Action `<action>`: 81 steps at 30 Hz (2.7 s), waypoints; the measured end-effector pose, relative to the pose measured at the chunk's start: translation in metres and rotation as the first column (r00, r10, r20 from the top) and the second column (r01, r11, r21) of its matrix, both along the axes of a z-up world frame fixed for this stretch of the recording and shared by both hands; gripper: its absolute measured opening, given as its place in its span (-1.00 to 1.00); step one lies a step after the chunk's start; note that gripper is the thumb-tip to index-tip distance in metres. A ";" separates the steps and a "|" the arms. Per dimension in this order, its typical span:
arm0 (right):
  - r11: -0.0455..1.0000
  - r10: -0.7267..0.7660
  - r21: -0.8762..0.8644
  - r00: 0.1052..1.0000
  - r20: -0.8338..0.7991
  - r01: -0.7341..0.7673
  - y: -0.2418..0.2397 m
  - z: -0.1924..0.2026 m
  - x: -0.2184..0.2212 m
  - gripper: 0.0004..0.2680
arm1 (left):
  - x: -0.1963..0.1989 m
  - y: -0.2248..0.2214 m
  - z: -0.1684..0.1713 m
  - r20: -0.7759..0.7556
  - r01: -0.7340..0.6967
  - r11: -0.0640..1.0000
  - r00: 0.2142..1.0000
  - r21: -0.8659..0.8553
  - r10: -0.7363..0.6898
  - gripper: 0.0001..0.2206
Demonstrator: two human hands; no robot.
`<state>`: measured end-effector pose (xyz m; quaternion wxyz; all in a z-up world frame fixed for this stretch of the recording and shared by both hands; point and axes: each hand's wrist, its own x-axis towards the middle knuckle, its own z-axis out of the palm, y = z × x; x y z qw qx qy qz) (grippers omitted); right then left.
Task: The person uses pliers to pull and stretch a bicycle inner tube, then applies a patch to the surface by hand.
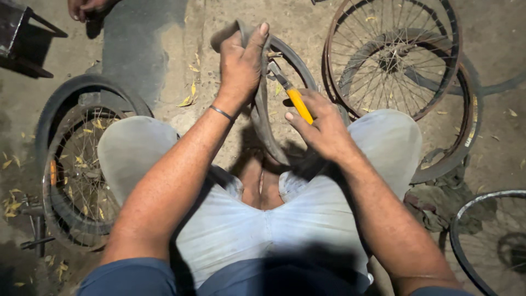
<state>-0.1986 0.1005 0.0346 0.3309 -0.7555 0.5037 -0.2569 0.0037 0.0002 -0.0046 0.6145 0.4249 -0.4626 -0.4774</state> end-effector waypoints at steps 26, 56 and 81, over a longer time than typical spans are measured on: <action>0.975 -0.209 -0.082 0.976 -0.053 0.204 0.004 -0.010 0.008 -0.73 | -0.008 0.011 -0.008 0.027 -0.002 0.992 1.000 0.129 -0.002 -0.70; 0.765 -0.271 -0.608 0.963 -0.003 0.213 -0.005 0.018 0.019 -0.74 | -0.005 0.017 0.012 -0.299 0.042 0.925 0.951 0.377 0.078 -0.55; 0.997 -0.009 -0.076 1.000 -0.015 0.008 -0.007 0.019 0.002 -0.77 | 0.021 0.005 0.035 -0.192 0.273 0.922 0.955 0.275 -0.226 -0.57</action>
